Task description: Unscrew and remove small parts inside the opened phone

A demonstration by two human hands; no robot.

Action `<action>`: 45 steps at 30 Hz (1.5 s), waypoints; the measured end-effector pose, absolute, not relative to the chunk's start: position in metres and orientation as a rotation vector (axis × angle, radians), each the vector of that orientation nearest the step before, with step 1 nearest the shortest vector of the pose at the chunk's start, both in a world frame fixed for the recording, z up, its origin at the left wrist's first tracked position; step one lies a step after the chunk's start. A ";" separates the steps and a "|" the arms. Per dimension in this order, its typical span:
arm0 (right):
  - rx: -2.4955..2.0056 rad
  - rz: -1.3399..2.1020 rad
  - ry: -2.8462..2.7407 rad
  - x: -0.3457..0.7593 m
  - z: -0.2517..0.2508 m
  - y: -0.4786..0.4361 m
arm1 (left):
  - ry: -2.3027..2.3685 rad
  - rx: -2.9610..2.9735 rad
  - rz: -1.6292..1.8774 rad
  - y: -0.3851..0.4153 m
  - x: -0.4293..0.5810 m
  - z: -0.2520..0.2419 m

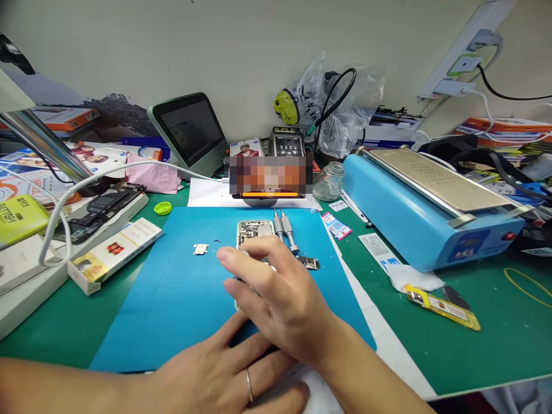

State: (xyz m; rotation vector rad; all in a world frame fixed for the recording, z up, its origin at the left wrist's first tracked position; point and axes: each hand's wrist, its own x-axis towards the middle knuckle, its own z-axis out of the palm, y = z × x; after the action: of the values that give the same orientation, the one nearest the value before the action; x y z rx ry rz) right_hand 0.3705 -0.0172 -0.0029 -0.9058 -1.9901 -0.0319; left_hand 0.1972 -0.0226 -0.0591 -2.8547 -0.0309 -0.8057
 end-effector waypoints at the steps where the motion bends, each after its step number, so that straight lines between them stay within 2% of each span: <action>1: -0.911 -0.035 -1.984 0.370 -0.003 -0.018 | -0.020 -2.861 -0.797 -0.023 0.197 -0.059; 23: -0.890 -0.103 -2.000 0.369 -0.003 -0.019 | -0.025 -2.908 -0.810 -0.023 0.197 -0.053; 29: -0.863 -0.140 -2.010 0.370 -0.005 -0.019 | -0.046 -2.928 -0.685 -0.021 0.195 -0.045; 45: -0.850 -0.061 -2.004 0.372 -0.006 -0.017 | -0.037 -2.916 -0.781 -0.023 0.197 -0.052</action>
State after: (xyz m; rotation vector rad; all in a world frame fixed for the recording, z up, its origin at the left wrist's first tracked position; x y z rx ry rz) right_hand 0.3722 -0.0170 -0.0060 -0.8502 -2.0038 -0.0608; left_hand 0.1973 -0.0235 -0.0520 -2.9163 -0.0369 -0.7810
